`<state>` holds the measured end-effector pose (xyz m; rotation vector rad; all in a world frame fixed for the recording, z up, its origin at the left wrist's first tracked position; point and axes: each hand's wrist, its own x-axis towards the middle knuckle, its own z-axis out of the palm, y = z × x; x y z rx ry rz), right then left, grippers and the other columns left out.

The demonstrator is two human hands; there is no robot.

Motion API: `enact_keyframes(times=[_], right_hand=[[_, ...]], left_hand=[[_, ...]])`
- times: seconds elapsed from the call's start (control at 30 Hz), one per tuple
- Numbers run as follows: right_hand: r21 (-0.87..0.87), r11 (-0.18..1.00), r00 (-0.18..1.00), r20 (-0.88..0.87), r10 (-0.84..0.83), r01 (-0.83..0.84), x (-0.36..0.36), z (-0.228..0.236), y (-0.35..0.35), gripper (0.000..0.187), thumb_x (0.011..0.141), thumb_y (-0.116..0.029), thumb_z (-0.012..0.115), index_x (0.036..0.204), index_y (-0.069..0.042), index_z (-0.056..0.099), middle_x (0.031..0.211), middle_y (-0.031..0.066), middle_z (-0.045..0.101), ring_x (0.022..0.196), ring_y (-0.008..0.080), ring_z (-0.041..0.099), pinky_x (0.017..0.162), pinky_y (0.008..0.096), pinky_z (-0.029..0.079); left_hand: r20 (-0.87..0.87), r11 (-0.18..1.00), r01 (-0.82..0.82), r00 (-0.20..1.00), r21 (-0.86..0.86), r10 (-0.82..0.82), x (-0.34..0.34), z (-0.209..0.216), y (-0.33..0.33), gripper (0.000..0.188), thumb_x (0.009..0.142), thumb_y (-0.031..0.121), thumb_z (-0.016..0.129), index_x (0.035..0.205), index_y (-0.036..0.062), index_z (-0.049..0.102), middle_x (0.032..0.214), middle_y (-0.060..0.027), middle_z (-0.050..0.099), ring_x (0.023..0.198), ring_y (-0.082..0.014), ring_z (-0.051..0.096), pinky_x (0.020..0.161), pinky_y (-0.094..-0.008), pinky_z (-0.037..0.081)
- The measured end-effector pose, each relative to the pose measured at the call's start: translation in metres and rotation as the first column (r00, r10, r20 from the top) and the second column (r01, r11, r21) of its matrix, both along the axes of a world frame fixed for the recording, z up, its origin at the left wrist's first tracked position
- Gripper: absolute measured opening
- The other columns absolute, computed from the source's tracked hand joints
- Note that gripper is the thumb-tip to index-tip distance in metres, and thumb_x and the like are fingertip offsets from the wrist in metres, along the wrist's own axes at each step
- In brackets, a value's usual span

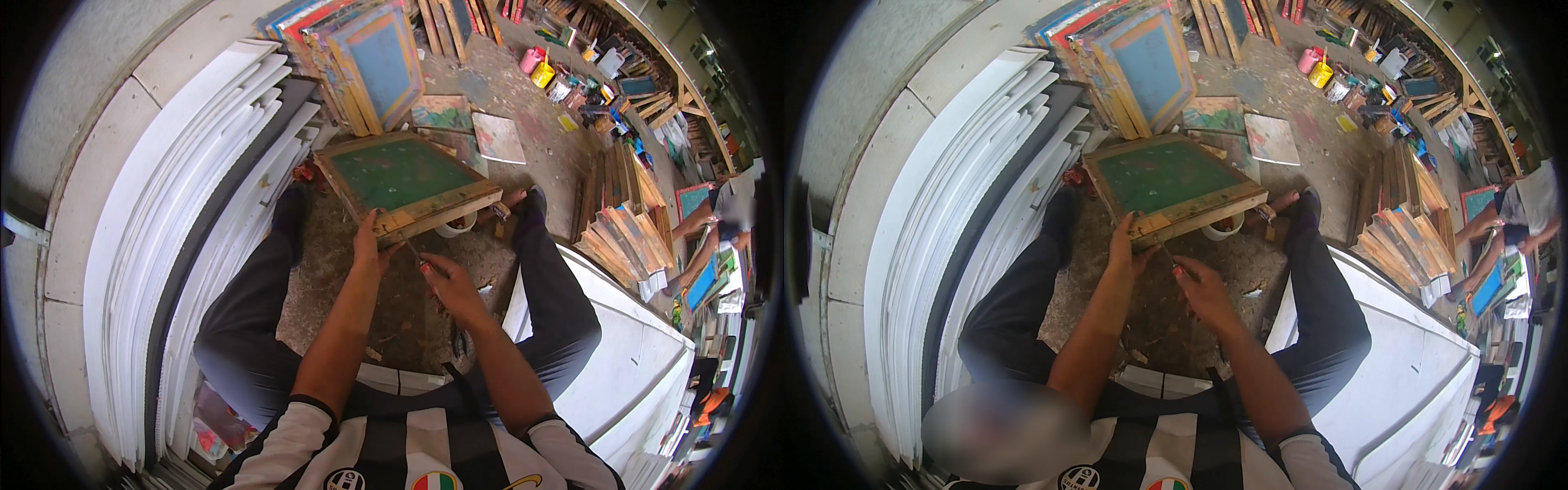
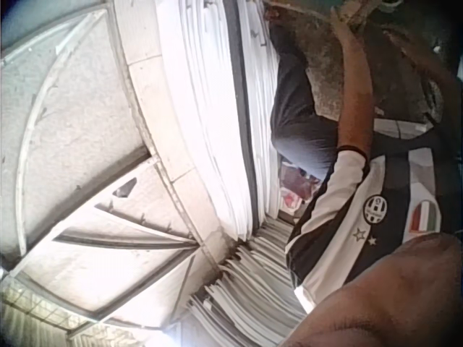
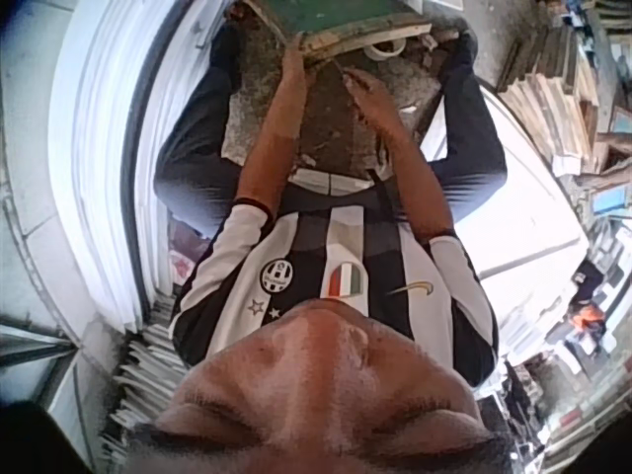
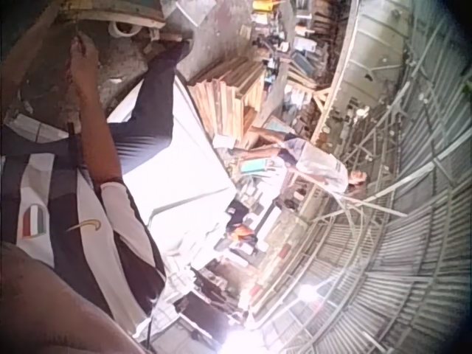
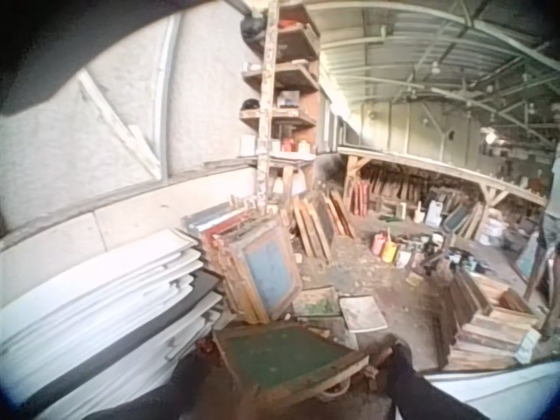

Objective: The person sits on the floor and uses a utility knife to scrape and trim the edges of a green wooden frame. They rotate the frame to work on different sides and scrape off excess material from the corners.

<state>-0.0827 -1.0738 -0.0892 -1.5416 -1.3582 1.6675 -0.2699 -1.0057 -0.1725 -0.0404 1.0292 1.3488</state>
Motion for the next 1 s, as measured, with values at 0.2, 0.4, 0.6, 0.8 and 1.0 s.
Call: enact_keyframes(times=[0.2, 0.4, 0.6, 0.8, 1.0], right_hand=[[-0.344, 0.938, 0.957, -0.259, -0.130, 0.035, 0.008, 0.009, 0.011, 0.042, 0.102, -0.024, 0.060, 0.141, -0.011, 0.059, 0.073, 0.0041, 0.061, 0.050, 0.0117, 0.054, 0.043, 0.0270, 0.040], [-0.480, 0.877, 0.894, -0.381, -0.235, 0.026, 0.015, -0.001, 0.012, 0.042, 0.102, -0.019, 0.058, 0.143, -0.008, 0.056, 0.071, 0.0061, 0.063, 0.048, 0.0145, 0.055, 0.040, 0.0276, 0.039], [-0.256, 0.966, 0.981, -0.181, -0.073, 0.025, 0.000, -0.008, 0.010, 0.047, 0.100, -0.020, 0.060, 0.143, -0.005, 0.056, 0.072, 0.0071, 0.064, 0.052, 0.0146, 0.056, 0.047, 0.0300, 0.045], [0.278, 0.905, 0.841, 0.523, 0.138, -0.321, -0.012, -0.010, -0.004, 0.043, 0.097, -0.019, 0.060, 0.138, -0.010, 0.062, 0.084, 0.0150, 0.070, 0.065, 0.0276, 0.069, 0.055, 0.0434, 0.054], [0.436, 0.767, 0.707, 0.706, 0.032, -0.470, -0.029, 0.002, -0.017, 0.048, 0.094, -0.017, 0.060, 0.142, -0.012, 0.057, 0.100, 0.0249, 0.072, 0.073, 0.0342, 0.072, 0.061, 0.0488, 0.056]], left_hand=[[0.000, 0.999, -0.021, 1.000, 0.029, 0.021, -0.003, -0.009, 0.001, 0.030, 0.101, 0.033, 0.053, 0.122, 0.0125, 0.062, 0.121, -0.0110, 0.062, 0.108, -0.0270, 0.062, 0.087, -0.0445, 0.055], [0.036, 0.996, -0.082, 0.996, 0.040, 0.081, -0.001, -0.018, 0.000, 0.030, 0.100, 0.028, 0.053, 0.123, 0.0121, 0.062, 0.122, -0.0088, 0.061, 0.111, -0.0264, 0.060, 0.095, -0.0462, 0.049], [-0.022, 0.990, -0.143, 0.990, 0.000, 0.143, 0.008, -0.012, -0.007, 0.031, 0.100, 0.027, 0.052, 0.125, 0.0121, 0.062, 0.127, -0.0090, 0.060, 0.117, -0.0265, 0.058, 0.101, -0.0477, 0.047], [-0.003, 0.987, -0.160, 0.987, -0.027, 0.160, 0.007, -0.015, -0.011, 0.036, 0.101, 0.027, 0.051, 0.134, 0.0128, 0.055, 0.130, -0.0087, 0.059, 0.121, -0.0272, 0.057, 0.104, -0.0491, 0.045], [0.126, 0.978, -0.207, 0.970, -0.010, 0.207, -0.003, -0.021, -0.004, 0.031, 0.103, 0.027, 0.051, 0.129, 0.0112, 0.059, 0.125, -0.0068, 0.062, 0.117, -0.0268, 0.059, 0.100, -0.0486, 0.047]])
